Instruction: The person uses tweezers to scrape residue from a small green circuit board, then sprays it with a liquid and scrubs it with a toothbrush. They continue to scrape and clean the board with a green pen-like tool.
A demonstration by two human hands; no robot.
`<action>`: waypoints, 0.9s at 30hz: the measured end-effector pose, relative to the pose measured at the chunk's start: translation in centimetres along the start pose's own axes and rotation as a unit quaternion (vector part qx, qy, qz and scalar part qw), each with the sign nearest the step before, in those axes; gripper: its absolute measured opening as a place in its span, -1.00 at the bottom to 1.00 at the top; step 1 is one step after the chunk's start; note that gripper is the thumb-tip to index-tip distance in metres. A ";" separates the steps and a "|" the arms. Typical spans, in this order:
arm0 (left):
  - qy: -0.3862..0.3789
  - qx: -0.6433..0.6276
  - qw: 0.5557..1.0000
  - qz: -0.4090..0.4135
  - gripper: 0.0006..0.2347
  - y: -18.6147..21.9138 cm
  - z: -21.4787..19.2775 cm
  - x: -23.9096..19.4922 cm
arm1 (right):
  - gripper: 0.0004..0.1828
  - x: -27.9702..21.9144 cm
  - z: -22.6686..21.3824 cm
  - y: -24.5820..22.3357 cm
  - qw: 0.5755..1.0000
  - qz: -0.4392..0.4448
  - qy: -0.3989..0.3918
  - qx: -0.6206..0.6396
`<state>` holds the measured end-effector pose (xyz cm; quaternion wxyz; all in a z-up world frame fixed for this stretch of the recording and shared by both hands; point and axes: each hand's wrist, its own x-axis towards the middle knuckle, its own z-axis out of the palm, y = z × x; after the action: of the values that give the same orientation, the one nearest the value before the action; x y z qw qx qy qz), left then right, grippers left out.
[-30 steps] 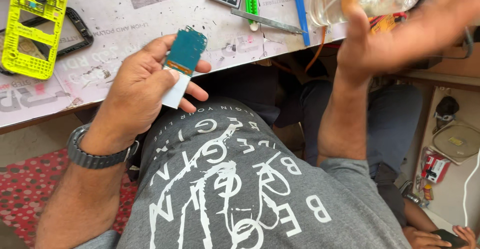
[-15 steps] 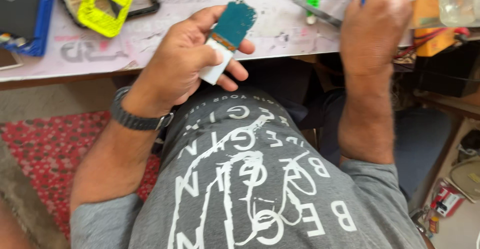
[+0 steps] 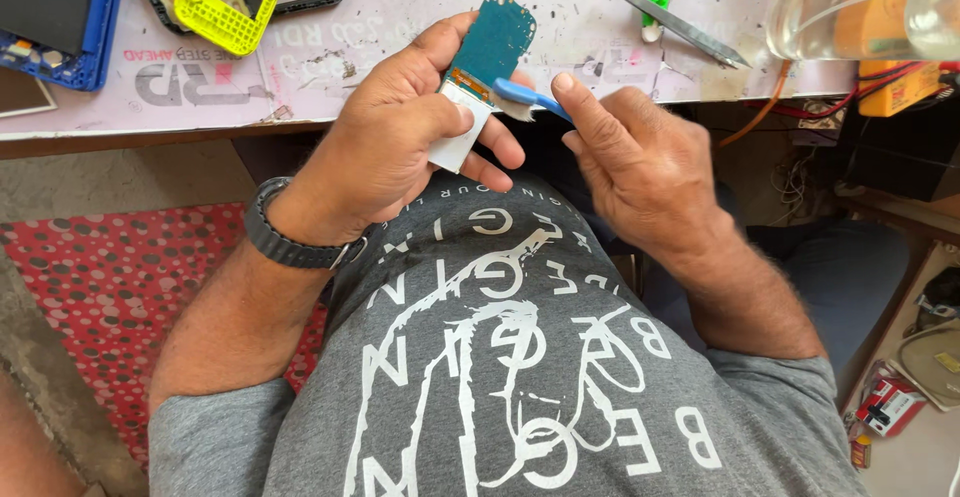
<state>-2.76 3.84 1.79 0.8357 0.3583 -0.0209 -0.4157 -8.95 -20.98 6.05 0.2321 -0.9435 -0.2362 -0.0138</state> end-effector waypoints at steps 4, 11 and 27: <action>0.009 0.056 0.998 0.016 -0.47 -0.3 0.3 0.1 | -0.32 0.0 1.7 -0.7 1.000 -0.002 0.008 -0.013; 0.035 0.029 0.998 0.033 -0.46 0.3 0.7 0.1 | -0.36 -0.3 3.2 0.7 0.997 0.003 0.058 0.054; -0.015 0.006 1.000 -0.021 -0.43 0.1 1.4 0.0 | -0.47 -1.1 2.5 1.0 0.990 0.049 0.091 0.092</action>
<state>-3.14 3.07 2.88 0.8244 0.3573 -0.0282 -0.4380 -9.66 -21.09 3.23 0.3389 -0.9233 -0.1679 -0.0668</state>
